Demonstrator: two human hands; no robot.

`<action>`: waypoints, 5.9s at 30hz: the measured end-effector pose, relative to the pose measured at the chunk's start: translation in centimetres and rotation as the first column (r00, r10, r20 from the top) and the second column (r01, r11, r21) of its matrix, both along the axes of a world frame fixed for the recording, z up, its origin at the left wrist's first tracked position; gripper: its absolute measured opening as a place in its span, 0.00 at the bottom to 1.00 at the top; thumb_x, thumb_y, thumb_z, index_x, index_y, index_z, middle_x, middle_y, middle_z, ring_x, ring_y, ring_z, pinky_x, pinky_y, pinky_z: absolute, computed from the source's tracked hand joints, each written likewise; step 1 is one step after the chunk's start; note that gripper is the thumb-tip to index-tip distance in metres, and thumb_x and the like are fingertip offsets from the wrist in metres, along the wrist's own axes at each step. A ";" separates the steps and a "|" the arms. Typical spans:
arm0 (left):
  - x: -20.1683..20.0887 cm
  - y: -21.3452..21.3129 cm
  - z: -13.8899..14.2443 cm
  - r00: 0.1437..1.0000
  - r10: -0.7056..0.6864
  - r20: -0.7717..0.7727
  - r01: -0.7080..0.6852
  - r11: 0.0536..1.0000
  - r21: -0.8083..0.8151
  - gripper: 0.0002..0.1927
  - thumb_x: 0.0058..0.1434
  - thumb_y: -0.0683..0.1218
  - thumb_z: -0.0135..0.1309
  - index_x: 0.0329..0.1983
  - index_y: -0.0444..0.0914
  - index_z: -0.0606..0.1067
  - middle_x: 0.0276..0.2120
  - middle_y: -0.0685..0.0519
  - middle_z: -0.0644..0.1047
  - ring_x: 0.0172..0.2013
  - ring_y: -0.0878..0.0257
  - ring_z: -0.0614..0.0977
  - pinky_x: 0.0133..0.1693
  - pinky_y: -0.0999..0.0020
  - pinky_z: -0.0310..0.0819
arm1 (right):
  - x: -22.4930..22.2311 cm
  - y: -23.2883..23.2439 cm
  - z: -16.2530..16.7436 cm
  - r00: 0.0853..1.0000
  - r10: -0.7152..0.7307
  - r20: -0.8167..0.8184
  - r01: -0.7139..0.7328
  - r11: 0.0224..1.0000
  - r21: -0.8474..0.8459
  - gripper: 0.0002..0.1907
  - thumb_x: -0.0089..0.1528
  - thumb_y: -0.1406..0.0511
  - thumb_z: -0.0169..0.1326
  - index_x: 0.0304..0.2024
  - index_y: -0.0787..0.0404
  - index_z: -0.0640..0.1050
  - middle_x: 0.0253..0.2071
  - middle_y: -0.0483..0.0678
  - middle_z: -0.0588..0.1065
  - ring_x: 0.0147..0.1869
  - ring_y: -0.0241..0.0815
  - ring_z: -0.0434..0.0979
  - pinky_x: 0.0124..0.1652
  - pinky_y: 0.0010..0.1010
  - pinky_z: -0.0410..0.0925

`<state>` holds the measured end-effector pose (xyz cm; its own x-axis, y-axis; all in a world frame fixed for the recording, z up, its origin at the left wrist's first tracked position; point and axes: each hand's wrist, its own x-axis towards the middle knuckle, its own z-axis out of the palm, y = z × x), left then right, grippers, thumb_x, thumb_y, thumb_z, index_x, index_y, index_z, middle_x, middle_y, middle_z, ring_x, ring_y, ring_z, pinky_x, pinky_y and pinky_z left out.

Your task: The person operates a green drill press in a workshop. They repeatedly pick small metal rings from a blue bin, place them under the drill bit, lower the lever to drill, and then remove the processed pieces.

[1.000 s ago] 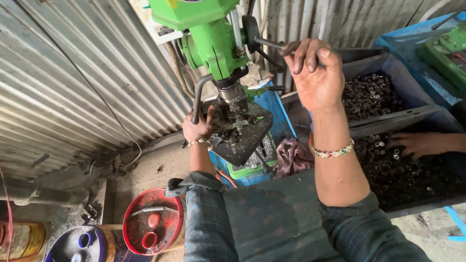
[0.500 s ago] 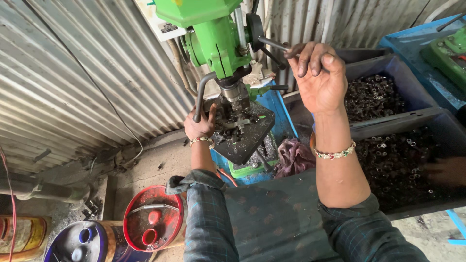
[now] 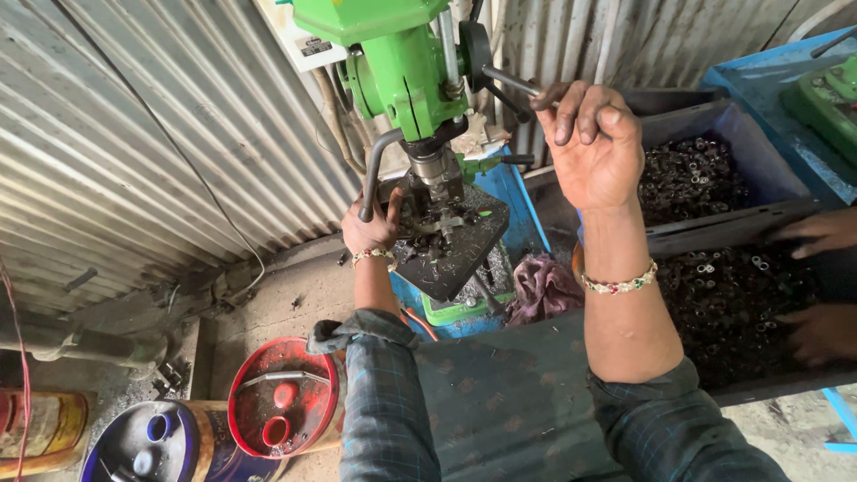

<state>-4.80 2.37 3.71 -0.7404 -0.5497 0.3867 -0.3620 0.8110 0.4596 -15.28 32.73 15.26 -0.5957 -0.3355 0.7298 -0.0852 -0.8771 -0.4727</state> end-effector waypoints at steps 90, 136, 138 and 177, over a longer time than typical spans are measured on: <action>2.5 3.9 -3.5 0.918 0.354 0.177 -0.362 0.932 0.013 0.46 0.67 0.72 0.36 0.69 0.30 0.64 0.54 0.36 0.74 0.58 0.43 0.72 0.55 0.48 0.70 | 5.5 -12.9 -15.8 0.437 -0.284 -0.854 0.871 -0.104 0.480 0.20 0.56 0.59 0.65 0.44 0.67 0.80 0.43 0.62 0.78 0.48 0.63 0.78 0.49 0.48 0.71; 3.3 0.3 -2.8 0.957 0.239 0.166 -0.201 0.955 -0.218 0.47 0.66 0.76 0.28 0.77 0.40 0.52 0.63 0.33 0.65 0.64 0.40 0.64 0.61 0.39 0.57 | 0.6 -13.4 -16.0 0.563 -0.281 0.777 -0.225 0.853 0.471 0.12 0.67 0.65 0.53 0.51 0.64 0.74 0.46 0.56 0.78 0.43 0.50 0.84 0.44 0.36 0.80; 2.9 -1.3 -2.4 0.981 0.146 0.126 -0.108 0.959 -0.263 0.45 0.68 0.74 0.29 0.78 0.41 0.52 0.67 0.35 0.64 0.67 0.42 0.63 0.64 0.42 0.56 | 0.4 -10.9 -17.4 0.652 -0.182 0.736 -0.152 0.920 0.362 0.12 0.69 0.65 0.51 0.52 0.66 0.76 0.48 0.52 0.80 0.47 0.44 0.84 0.47 0.35 0.81; -0.6 -4.2 -2.7 0.976 -0.186 0.111 0.202 0.967 -0.154 0.30 0.66 0.64 0.49 0.65 0.43 0.67 0.50 0.44 0.78 0.42 0.39 0.82 0.42 0.45 0.77 | -0.8 -0.1 1.1 0.995 -0.073 0.071 0.074 0.997 -0.005 0.24 0.78 0.57 0.48 0.29 0.61 0.64 0.26 0.51 0.63 0.40 0.47 0.69 0.71 0.42 0.61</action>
<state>-5.44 -1.84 1.03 -0.8643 -0.3272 0.3821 -0.2261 0.9312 0.2859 -16.11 32.68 16.38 -0.6686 -0.2834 0.6875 -0.1165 -0.8732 -0.4733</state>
